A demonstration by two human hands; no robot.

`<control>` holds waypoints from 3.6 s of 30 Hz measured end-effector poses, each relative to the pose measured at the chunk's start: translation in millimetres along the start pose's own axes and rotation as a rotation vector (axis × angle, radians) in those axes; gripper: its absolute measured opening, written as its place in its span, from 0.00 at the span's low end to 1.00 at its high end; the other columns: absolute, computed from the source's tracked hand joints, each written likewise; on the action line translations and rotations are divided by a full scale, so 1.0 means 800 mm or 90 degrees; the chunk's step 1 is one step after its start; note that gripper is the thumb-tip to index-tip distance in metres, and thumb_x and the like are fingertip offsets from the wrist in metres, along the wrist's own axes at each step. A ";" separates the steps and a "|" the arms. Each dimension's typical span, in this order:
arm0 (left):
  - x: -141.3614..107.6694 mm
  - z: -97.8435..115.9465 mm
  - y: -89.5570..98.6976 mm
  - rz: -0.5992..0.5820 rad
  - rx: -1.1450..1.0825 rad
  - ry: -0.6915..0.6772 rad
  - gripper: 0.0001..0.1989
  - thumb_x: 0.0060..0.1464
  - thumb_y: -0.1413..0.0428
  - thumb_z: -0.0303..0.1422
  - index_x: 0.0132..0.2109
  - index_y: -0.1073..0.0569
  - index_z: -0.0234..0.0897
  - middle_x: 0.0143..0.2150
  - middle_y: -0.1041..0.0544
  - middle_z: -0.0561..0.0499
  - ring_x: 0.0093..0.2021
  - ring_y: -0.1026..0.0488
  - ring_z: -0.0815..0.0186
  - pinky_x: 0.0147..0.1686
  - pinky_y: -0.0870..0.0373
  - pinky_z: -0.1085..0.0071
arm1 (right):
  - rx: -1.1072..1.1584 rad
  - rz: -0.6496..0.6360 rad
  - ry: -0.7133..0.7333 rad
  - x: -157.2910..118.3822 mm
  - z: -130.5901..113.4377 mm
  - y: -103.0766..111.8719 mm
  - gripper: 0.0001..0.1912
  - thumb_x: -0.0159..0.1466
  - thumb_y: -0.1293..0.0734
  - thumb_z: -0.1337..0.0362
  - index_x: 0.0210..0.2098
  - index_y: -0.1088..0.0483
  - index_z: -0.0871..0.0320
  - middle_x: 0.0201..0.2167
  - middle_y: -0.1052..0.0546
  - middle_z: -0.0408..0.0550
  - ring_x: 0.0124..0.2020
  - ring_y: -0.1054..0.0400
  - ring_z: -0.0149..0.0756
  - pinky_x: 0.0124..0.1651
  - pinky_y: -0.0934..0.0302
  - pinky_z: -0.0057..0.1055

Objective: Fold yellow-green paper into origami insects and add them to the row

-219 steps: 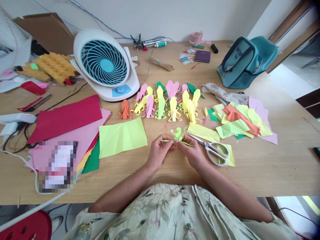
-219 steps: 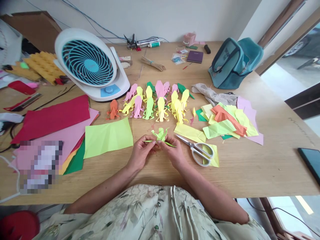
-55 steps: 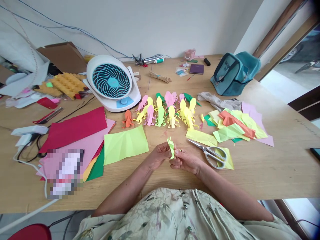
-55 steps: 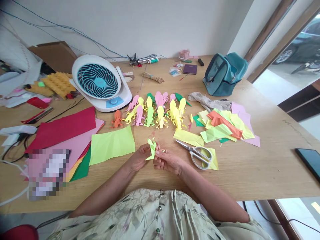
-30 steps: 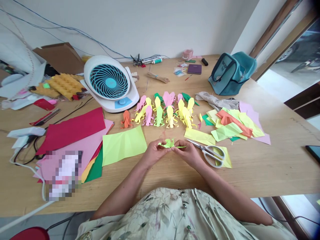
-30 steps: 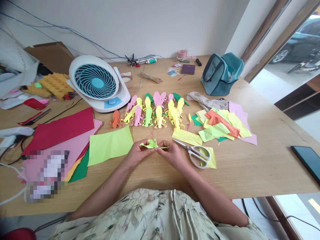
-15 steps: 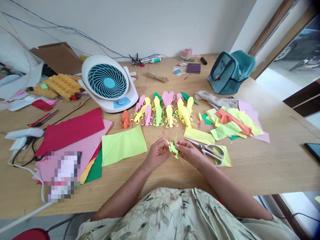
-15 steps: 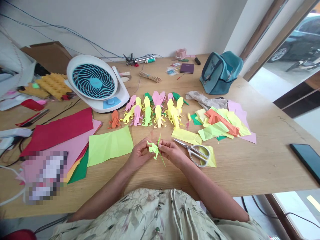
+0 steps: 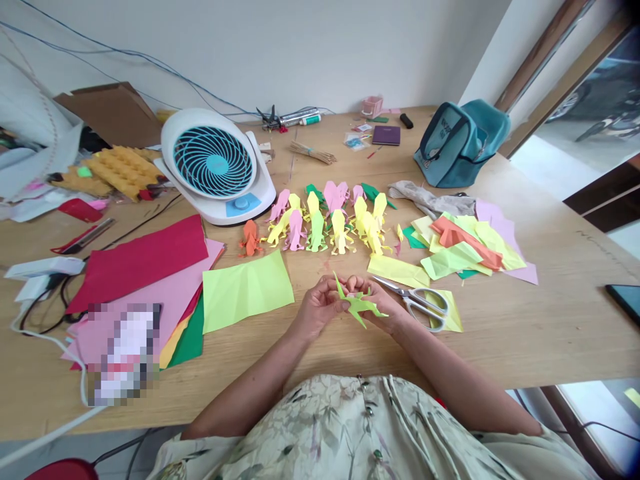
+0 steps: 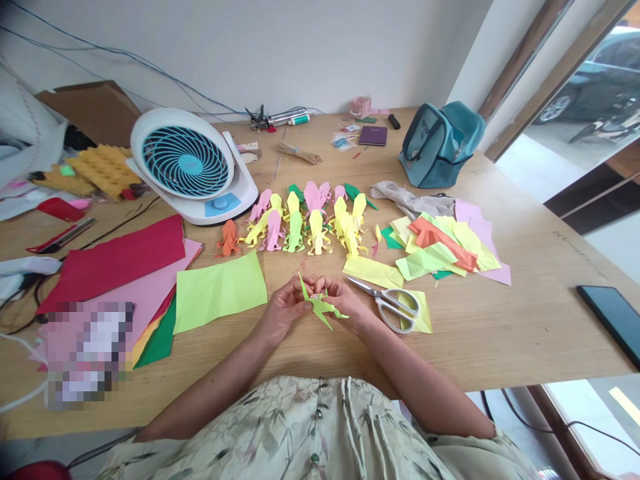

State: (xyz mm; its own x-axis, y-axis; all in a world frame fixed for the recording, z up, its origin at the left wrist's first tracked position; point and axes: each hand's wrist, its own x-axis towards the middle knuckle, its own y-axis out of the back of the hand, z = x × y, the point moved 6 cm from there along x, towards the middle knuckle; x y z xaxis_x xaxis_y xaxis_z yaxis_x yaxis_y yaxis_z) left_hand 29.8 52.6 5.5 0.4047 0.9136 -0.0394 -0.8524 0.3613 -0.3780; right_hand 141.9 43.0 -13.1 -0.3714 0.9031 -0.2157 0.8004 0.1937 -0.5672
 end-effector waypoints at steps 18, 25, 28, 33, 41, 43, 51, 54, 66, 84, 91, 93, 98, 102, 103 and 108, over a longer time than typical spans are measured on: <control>0.004 -0.017 0.023 0.152 -0.071 0.085 0.19 0.36 0.28 0.37 0.37 0.20 0.35 0.28 0.23 0.55 0.27 0.34 0.74 0.32 0.37 0.76 | -0.228 0.085 0.135 0.003 -0.011 0.017 0.17 0.53 0.23 0.53 0.31 0.30 0.56 0.27 0.27 0.41 0.28 0.36 0.31 0.33 0.42 0.29; 0.005 -0.023 0.030 0.124 0.061 0.110 0.17 0.37 0.29 0.41 0.28 0.20 0.31 0.21 0.27 0.54 0.22 0.40 0.75 0.23 0.46 0.76 | -0.276 0.074 0.162 -0.002 -0.018 0.017 0.17 0.54 0.24 0.54 0.32 0.33 0.55 0.29 0.27 0.41 0.30 0.34 0.32 0.35 0.40 0.30; 0.004 -0.017 0.031 0.160 0.057 0.083 0.17 0.37 0.29 0.41 0.27 0.23 0.32 0.20 0.30 0.56 0.21 0.39 0.75 0.22 0.45 0.77 | -0.246 0.098 0.147 -0.007 -0.028 0.016 0.16 0.58 0.27 0.50 0.33 0.32 0.55 0.31 0.25 0.43 0.33 0.32 0.33 0.39 0.39 0.31; 0.003 -0.010 0.030 0.197 0.048 0.054 0.18 0.39 0.31 0.42 0.25 0.27 0.33 0.19 0.32 0.57 0.20 0.38 0.75 0.21 0.41 0.77 | -0.335 0.100 0.104 -0.009 -0.033 0.014 0.19 0.59 0.30 0.47 0.33 0.29 0.57 0.28 0.26 0.43 0.28 0.36 0.32 0.32 0.43 0.30; 0.005 -0.018 0.034 0.164 0.159 0.076 0.20 0.40 0.32 0.44 0.21 0.28 0.32 0.16 0.33 0.56 0.17 0.40 0.75 0.18 0.43 0.77 | -0.404 0.105 0.122 -0.009 -0.031 0.015 0.20 0.60 0.31 0.47 0.27 0.31 0.58 0.21 0.32 0.40 0.24 0.43 0.29 0.28 0.51 0.29; 0.004 -0.016 0.036 0.198 0.158 0.062 0.19 0.41 0.32 0.43 0.22 0.28 0.32 0.17 0.33 0.56 0.18 0.40 0.75 0.18 0.43 0.77 | -0.389 0.094 0.121 -0.009 -0.030 0.013 0.19 0.59 0.30 0.47 0.29 0.29 0.58 0.23 0.30 0.41 0.25 0.41 0.30 0.29 0.49 0.29; 0.002 -0.010 0.028 0.197 0.130 0.045 0.17 0.41 0.32 0.42 0.25 0.25 0.33 0.20 0.33 0.56 0.21 0.39 0.74 0.19 0.38 0.77 | -0.404 0.177 0.175 -0.009 -0.022 0.024 0.14 0.60 0.29 0.52 0.30 0.31 0.56 0.23 0.32 0.40 0.23 0.43 0.29 0.25 0.52 0.28; 0.000 -0.011 0.027 0.183 0.147 0.030 0.15 0.44 0.33 0.41 0.27 0.24 0.33 0.20 0.33 0.56 0.21 0.40 0.73 0.20 0.39 0.77 | -0.397 0.183 0.175 -0.009 -0.019 0.025 0.14 0.59 0.29 0.53 0.30 0.32 0.56 0.23 0.32 0.41 0.24 0.42 0.30 0.26 0.51 0.28; -0.002 -0.034 0.036 0.262 0.164 -0.008 0.13 0.48 0.37 0.39 0.27 0.28 0.34 0.20 0.34 0.58 0.20 0.42 0.74 0.20 0.44 0.77 | -0.569 0.257 0.308 -0.025 -0.031 -0.001 0.09 0.62 0.31 0.58 0.30 0.31 0.54 0.28 0.31 0.44 0.28 0.38 0.34 0.32 0.43 0.32; -0.004 -0.028 0.032 0.235 0.185 -0.035 0.13 0.51 0.38 0.41 0.32 0.26 0.35 0.25 0.32 0.57 0.23 0.40 0.73 0.21 0.40 0.77 | -0.521 0.281 0.264 -0.021 -0.028 0.004 0.09 0.62 0.31 0.59 0.28 0.31 0.56 0.24 0.31 0.42 0.25 0.40 0.32 0.29 0.47 0.30; -0.003 -0.035 0.032 0.240 0.137 -0.011 0.13 0.49 0.37 0.40 0.30 0.28 0.35 0.22 0.33 0.57 0.22 0.39 0.73 0.20 0.38 0.77 | -0.623 0.290 0.366 -0.031 -0.036 -0.011 0.09 0.63 0.33 0.64 0.26 0.34 0.54 0.25 0.33 0.42 0.28 0.39 0.33 0.33 0.44 0.32; -0.004 -0.032 0.030 0.247 0.132 -0.013 0.12 0.48 0.37 0.40 0.30 0.28 0.35 0.23 0.33 0.57 0.22 0.39 0.73 0.20 0.38 0.77 | -0.682 0.269 0.419 -0.035 -0.039 -0.020 0.09 0.64 0.34 0.66 0.27 0.34 0.54 0.26 0.34 0.43 0.29 0.38 0.34 0.34 0.43 0.32; -0.008 -0.029 0.026 0.302 0.076 0.027 0.15 0.44 0.36 0.41 0.27 0.30 0.35 0.20 0.35 0.59 0.21 0.41 0.74 0.20 0.36 0.78 | -0.804 0.208 0.554 -0.043 -0.040 -0.033 0.05 0.65 0.35 0.71 0.35 0.30 0.54 0.28 0.31 0.45 0.30 0.36 0.34 0.33 0.41 0.32; -0.007 -0.025 0.019 0.294 0.031 0.053 0.15 0.41 0.35 0.40 0.25 0.30 0.34 0.20 0.34 0.58 0.20 0.40 0.75 0.18 0.37 0.78 | -0.909 0.191 0.652 -0.049 -0.041 -0.039 0.06 0.64 0.34 0.73 0.36 0.30 0.56 0.28 0.30 0.46 0.30 0.37 0.34 0.32 0.42 0.32; -0.007 -0.025 0.018 0.291 0.019 0.058 0.15 0.40 0.35 0.40 0.25 0.30 0.34 0.21 0.34 0.58 0.21 0.40 0.75 0.18 0.37 0.78 | -0.940 0.185 0.670 -0.050 -0.042 -0.041 0.06 0.63 0.34 0.73 0.36 0.29 0.56 0.28 0.30 0.46 0.29 0.37 0.34 0.32 0.42 0.32; -0.008 -0.024 0.016 0.277 -0.040 0.093 0.17 0.37 0.33 0.40 0.25 0.29 0.33 0.21 0.33 0.58 0.20 0.40 0.76 0.18 0.38 0.78 | -1.056 0.149 0.732 -0.058 -0.047 -0.051 0.06 0.63 0.33 0.73 0.37 0.29 0.57 0.28 0.29 0.47 0.29 0.38 0.34 0.32 0.43 0.32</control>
State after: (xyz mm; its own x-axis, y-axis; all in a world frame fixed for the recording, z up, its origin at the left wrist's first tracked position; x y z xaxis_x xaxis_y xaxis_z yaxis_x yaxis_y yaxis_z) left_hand 22.2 47.7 -16.9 0.0592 0.9404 -0.3348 -0.9332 -0.0669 -0.3530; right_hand 143.8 7.8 50.2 -0.3413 0.6055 0.7189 0.6006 -0.4479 0.6624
